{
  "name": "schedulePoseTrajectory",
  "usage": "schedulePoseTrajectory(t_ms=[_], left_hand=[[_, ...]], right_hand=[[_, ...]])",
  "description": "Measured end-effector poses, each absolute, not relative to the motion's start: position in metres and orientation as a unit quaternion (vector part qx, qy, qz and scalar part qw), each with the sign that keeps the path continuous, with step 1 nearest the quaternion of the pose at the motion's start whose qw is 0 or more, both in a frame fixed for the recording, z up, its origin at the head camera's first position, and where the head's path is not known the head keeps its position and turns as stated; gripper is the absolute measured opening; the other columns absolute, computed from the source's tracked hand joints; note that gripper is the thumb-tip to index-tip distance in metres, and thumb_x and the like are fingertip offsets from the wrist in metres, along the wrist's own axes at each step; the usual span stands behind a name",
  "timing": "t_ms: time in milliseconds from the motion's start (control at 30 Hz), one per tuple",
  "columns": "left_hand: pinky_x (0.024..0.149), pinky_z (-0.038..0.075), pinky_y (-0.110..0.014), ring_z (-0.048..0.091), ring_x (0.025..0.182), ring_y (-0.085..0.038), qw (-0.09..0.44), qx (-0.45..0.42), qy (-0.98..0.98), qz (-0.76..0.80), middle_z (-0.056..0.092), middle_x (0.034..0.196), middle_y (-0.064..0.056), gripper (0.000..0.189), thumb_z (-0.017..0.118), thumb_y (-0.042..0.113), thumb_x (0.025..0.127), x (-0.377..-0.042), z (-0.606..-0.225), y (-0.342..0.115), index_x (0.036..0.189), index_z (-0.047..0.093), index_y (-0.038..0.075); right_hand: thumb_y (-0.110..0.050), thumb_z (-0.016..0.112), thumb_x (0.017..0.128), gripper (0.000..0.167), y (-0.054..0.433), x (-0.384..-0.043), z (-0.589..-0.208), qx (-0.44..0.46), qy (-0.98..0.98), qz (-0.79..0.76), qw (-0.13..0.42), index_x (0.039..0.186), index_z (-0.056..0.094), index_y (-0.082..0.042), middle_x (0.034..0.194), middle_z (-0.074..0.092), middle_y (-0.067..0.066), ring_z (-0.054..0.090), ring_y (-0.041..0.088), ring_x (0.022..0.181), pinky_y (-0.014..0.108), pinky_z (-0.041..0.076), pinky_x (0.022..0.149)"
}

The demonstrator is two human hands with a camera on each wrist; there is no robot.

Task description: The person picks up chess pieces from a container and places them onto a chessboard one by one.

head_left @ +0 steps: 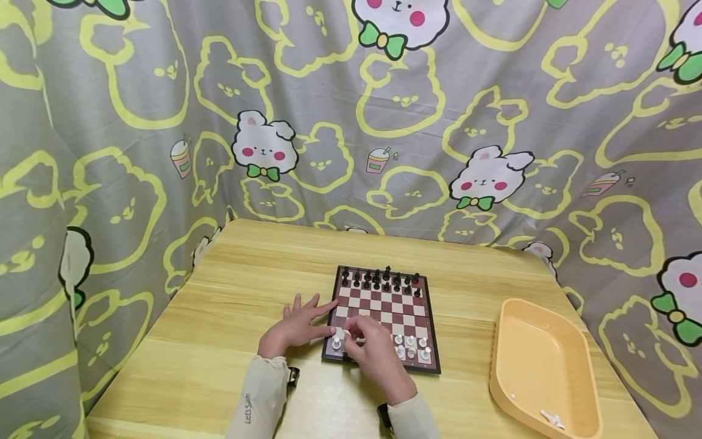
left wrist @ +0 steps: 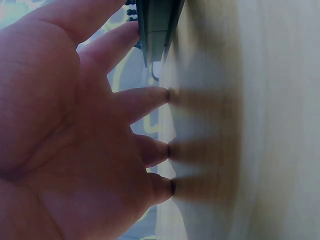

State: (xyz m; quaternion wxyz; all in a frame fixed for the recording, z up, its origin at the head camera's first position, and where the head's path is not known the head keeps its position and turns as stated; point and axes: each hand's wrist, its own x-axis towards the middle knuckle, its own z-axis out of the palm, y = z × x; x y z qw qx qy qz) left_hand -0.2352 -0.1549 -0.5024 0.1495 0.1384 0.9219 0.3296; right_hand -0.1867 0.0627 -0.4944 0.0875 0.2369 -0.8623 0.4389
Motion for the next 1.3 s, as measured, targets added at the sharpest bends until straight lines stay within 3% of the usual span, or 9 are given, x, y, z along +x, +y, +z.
schedulePoseTrajectory(t_ms=[400, 600, 867, 1067, 1300], left_hand=[[0.115, -0.008, -0.076, -0.008, 0.150, -0.060, 0.150, 0.140, 0.919, 0.337, 0.018, 0.168, -0.027, 0.065, 0.067, 0.044, 0.100, -0.2355, -0.5034, -0.1561, 0.158, 0.045, 0.027], [0.115, -0.008, -0.077, -0.009, 0.150, -0.060, 0.152, 0.141, 0.918, 0.337, 0.017, 0.168, -0.027, 0.064, 0.066, 0.043, 0.100, -0.2354, -0.5026, -0.1561, 0.159, 0.045, 0.028], [0.115, -0.006, -0.077, -0.008, 0.150, -0.061, 0.149, 0.144, 0.920, 0.334, 0.018, 0.168, -0.027, 0.064, 0.066, 0.043, 0.100, -0.2362, -0.5026, -0.1562, 0.159, 0.045, 0.028], [0.115, -0.006, -0.077, -0.008, 0.150, -0.061, 0.150, 0.143, 0.919, 0.336, 0.018, 0.168, -0.027, 0.064, 0.067, 0.043, 0.100, -0.2364, -0.5031, -0.1561, 0.158, 0.045, 0.028], [0.115, -0.005, -0.077, -0.007, 0.149, -0.062, 0.151, 0.141, 0.921, 0.330, 0.019, 0.168, -0.027, 0.065, 0.068, 0.044, 0.099, -0.2367, -0.5035, -0.1555, 0.159, 0.045, 0.029]], right_hand=[[-0.004, 0.071, 0.091, 0.011, 0.0627, -0.1885, -0.4941, 0.240, -0.890, 0.386, 0.034, 0.101, 0.073, -0.009, 0.096, 0.071, -0.001, 0.064, 0.007, 0.083, 0.024, 0.058, 0.073], [-0.002, 0.072, 0.090, 0.010, 0.0617, -0.1894, -0.4936, 0.243, -0.898, 0.367, 0.025, 0.097, 0.073, -0.010, 0.090, 0.070, -0.004, 0.061, 0.002, 0.076, 0.022, 0.056, 0.068], [-0.004, 0.072, 0.092, 0.013, 0.0620, -0.1897, -0.4929, 0.252, -0.903, 0.346, 0.027, 0.102, 0.077, -0.010, 0.091, 0.074, -0.001, 0.062, 0.001, 0.075, 0.023, 0.055, 0.068], [-0.002, 0.072, 0.087, 0.012, 0.0627, -0.1891, -0.4928, 0.237, -0.913, 0.330, 0.030, 0.094, 0.075, -0.011, 0.081, 0.066, -0.009, 0.054, 0.001, 0.067, 0.022, 0.050, 0.062], [-0.003, 0.075, 0.086, 0.012, 0.0623, -0.1889, -0.4917, 0.231, -0.919, 0.318, 0.021, 0.091, 0.075, -0.013, 0.080, 0.067, -0.010, 0.053, 0.001, 0.067, 0.023, 0.049, 0.063]])
